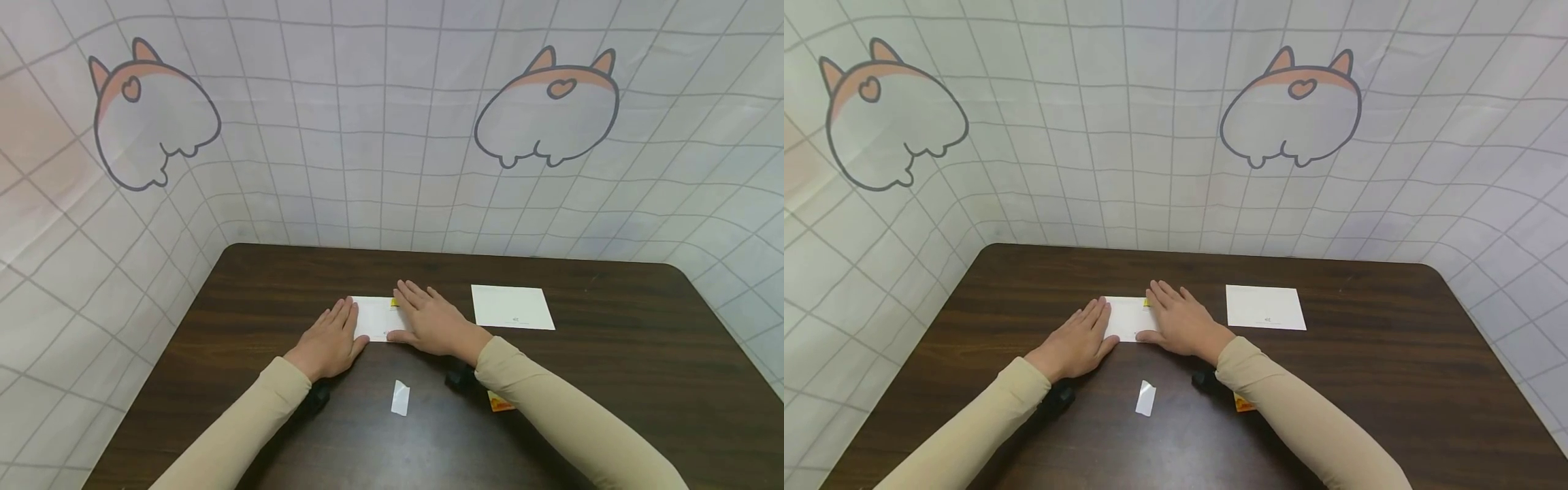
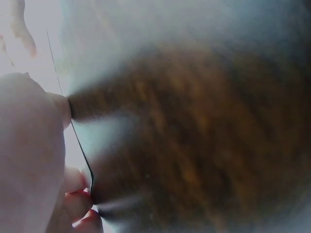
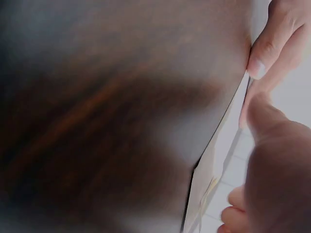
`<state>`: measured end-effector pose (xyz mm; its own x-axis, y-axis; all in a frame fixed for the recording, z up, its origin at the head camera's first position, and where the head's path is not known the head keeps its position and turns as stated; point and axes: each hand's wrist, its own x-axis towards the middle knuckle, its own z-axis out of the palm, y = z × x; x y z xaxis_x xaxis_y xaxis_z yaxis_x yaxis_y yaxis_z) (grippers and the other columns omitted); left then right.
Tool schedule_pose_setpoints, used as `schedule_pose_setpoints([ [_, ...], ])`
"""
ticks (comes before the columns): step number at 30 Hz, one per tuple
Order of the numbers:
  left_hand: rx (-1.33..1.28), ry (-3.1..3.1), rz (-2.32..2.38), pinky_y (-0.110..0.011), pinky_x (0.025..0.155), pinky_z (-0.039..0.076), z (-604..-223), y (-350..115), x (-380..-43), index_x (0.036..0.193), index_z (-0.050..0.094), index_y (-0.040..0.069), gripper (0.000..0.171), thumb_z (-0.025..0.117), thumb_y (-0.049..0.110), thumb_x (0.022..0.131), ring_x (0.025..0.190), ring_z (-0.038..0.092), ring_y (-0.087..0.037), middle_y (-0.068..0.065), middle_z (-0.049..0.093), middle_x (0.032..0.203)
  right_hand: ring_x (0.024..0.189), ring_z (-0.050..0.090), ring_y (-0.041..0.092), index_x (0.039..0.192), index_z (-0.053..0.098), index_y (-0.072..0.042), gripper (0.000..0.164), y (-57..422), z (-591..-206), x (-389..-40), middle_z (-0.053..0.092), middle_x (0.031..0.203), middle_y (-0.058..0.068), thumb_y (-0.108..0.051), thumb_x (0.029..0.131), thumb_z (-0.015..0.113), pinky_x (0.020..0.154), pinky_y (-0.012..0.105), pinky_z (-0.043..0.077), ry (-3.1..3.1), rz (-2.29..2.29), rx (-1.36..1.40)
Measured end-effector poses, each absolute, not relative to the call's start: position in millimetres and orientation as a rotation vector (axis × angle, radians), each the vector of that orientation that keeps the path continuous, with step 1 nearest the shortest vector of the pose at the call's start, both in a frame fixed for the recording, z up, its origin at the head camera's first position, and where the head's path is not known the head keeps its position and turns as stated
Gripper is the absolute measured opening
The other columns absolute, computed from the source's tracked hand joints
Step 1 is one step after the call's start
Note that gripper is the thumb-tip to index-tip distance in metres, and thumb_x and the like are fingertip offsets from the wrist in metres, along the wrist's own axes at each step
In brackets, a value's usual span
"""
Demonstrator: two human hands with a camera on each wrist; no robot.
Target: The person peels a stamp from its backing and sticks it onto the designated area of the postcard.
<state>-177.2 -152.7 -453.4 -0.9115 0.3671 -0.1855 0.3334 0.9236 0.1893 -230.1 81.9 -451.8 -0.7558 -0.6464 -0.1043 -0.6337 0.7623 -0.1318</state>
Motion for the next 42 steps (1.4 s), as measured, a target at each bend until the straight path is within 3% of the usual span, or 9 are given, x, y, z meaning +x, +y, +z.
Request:
schedule_pose_setpoints([
  [6,0.531,2.864,0.23,-0.053,0.131,0.024,-452,-151,-176,0.159,0.027,-0.01,0.071,0.043,0.039,0.11,0.161,0.022,-0.039,-0.026,0.023,0.17,0.165,0.013,0.026,0.166,0.016,-0.007,0.097,82,-453,-229,0.011,0.176,0.011,-0.075,0.1,0.038,0.132,0.057,0.021,2.716,-0.033,-1.011],
  [17,0.522,2.871,0.216,-0.052,0.131,0.025,-453,-150,-174,0.159,0.028,-0.009,0.071,0.043,0.04,0.11,0.161,0.024,-0.039,-0.026,0.024,0.17,0.165,0.008,0.025,0.167,0.006,-0.01,0.1,83,-448,-225,0.0,0.177,0.008,-0.076,0.099,0.037,0.133,0.059,0.011,2.614,-0.018,-0.984],
  [42,0.456,2.842,0.205,-0.053,0.131,0.025,-453,-161,-179,0.16,0.025,-0.009,0.072,0.045,0.04,0.11,0.161,0.022,-0.039,-0.025,0.02,0.172,0.165,0.008,0.027,0.167,0.01,-0.007,0.101,94,-451,-226,0.004,0.177,0.012,-0.075,0.099,0.04,0.133,0.059,0.012,2.644,-0.031,-0.906],
])
